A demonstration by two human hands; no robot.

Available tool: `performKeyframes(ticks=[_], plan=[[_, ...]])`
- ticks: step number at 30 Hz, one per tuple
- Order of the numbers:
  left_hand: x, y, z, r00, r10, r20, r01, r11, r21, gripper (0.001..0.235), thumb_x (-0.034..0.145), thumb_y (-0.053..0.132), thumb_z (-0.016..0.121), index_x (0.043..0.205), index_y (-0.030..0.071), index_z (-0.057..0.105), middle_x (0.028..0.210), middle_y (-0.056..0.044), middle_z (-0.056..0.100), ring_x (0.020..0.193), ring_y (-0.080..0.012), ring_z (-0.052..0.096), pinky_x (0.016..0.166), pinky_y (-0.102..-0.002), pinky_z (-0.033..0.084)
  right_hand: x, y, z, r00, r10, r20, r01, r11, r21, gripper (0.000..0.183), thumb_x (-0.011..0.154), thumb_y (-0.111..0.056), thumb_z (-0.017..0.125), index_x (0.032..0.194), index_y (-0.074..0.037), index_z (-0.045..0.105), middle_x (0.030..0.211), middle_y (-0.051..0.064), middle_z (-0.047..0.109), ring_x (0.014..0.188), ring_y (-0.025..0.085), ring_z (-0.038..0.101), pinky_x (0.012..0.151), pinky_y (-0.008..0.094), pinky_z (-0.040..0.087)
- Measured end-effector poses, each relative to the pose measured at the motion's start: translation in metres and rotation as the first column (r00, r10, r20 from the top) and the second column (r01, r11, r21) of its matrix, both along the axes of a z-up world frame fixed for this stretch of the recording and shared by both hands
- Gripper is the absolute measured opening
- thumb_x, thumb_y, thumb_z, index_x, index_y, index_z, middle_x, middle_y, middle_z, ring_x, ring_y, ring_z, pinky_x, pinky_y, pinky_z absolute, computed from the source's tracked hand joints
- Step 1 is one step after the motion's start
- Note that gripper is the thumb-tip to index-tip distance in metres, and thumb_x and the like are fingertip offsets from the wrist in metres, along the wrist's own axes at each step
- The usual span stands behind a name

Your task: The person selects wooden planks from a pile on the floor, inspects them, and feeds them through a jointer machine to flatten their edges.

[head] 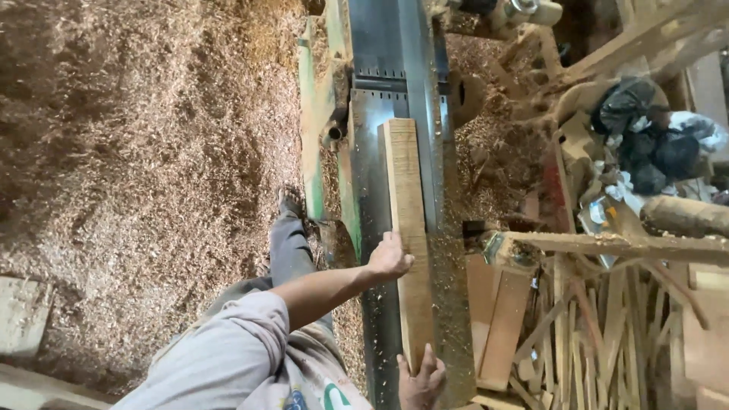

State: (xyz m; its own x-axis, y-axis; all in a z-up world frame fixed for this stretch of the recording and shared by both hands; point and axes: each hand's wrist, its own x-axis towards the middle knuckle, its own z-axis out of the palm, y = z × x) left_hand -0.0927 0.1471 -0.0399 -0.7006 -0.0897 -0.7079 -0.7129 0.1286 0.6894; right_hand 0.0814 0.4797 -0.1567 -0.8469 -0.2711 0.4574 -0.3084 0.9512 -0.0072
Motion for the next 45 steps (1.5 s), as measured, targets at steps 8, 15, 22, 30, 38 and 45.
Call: performKeyframes(ticks=[8,15,22,30,38,45], plan=[[-0.025,0.002,-0.007,0.618,-0.785,-0.038,0.573,0.482,-0.663,0.089,0.097,0.030,0.049,0.162,0.000,-0.004,0.171,-0.023,-0.008,0.157,-0.0428,-0.009,0.125,-0.059,0.000,-0.021,-0.001,0.004,0.961,-0.035,0.274,0.046,0.998,-0.033,0.086,0.071,-0.056,0.081,0.143,-0.020,0.051,0.113,0.017,0.054,0.094,0.038,0.062,0.075,0.052,0.056],[-0.032,0.016,-0.036,0.572,-0.820,-0.036,0.522,0.398,-0.754,0.081,0.100,0.035,0.040,0.161,-0.004,0.004,0.169,-0.027,-0.002,0.156,-0.0453,-0.002,0.125,-0.059,0.002,-0.022,0.002,0.007,0.945,0.028,0.326,0.008,0.994,-0.111,0.084,0.075,-0.054,0.078,0.144,-0.017,0.048,0.116,0.020,0.058,0.103,0.038,0.060,0.086,0.053,0.053],[-0.050,0.010,-0.040,0.567,-0.822,0.056,0.548,0.325,-0.771,0.076,0.099,0.018,0.037,0.161,-0.006,-0.001,0.169,-0.028,-0.005,0.156,-0.0459,-0.003,0.125,-0.058,0.002,-0.036,-0.005,-0.004,0.935,0.019,0.353,0.018,0.995,-0.102,0.085,0.074,-0.056,0.078,0.144,-0.019,0.047,0.117,0.020,0.058,0.104,0.037,0.059,0.084,0.051,0.053],[-0.074,-0.012,-0.017,0.507,-0.837,0.208,0.594,0.164,-0.787,0.071,0.099,0.019,0.029,0.161,-0.006,0.003,0.168,-0.031,-0.005,0.155,-0.0491,0.000,0.124,-0.064,0.003,-0.064,-0.033,0.004,0.924,0.025,0.381,0.009,0.996,-0.087,0.081,0.076,-0.057,0.076,0.141,-0.018,0.048,0.112,0.022,0.061,0.101,0.038,0.058,0.085,0.050,0.049],[-0.110,-0.036,-0.030,0.540,-0.807,0.242,0.578,0.147,-0.802,0.078,0.103,0.036,0.038,0.162,-0.004,0.006,0.169,-0.029,-0.002,0.155,-0.0472,0.001,0.124,-0.065,0.004,-0.095,-0.069,0.008,0.897,0.003,0.442,0.044,0.994,-0.097,0.083,0.079,-0.061,0.072,0.145,-0.016,0.049,0.115,0.020,0.056,0.102,0.036,0.058,0.083,0.050,0.051],[-0.129,-0.053,-0.030,0.532,-0.804,0.267,0.583,0.118,-0.804,0.074,0.104,0.040,0.036,0.161,-0.002,0.016,0.169,-0.028,-0.001,0.155,-0.0472,0.002,0.123,-0.065,0.004,-0.119,-0.092,0.011,0.930,0.094,0.355,-0.057,0.992,-0.114,0.079,0.084,-0.063,0.065,0.144,-0.016,0.044,0.129,0.024,0.052,0.109,0.038,0.056,0.083,0.050,0.049]])
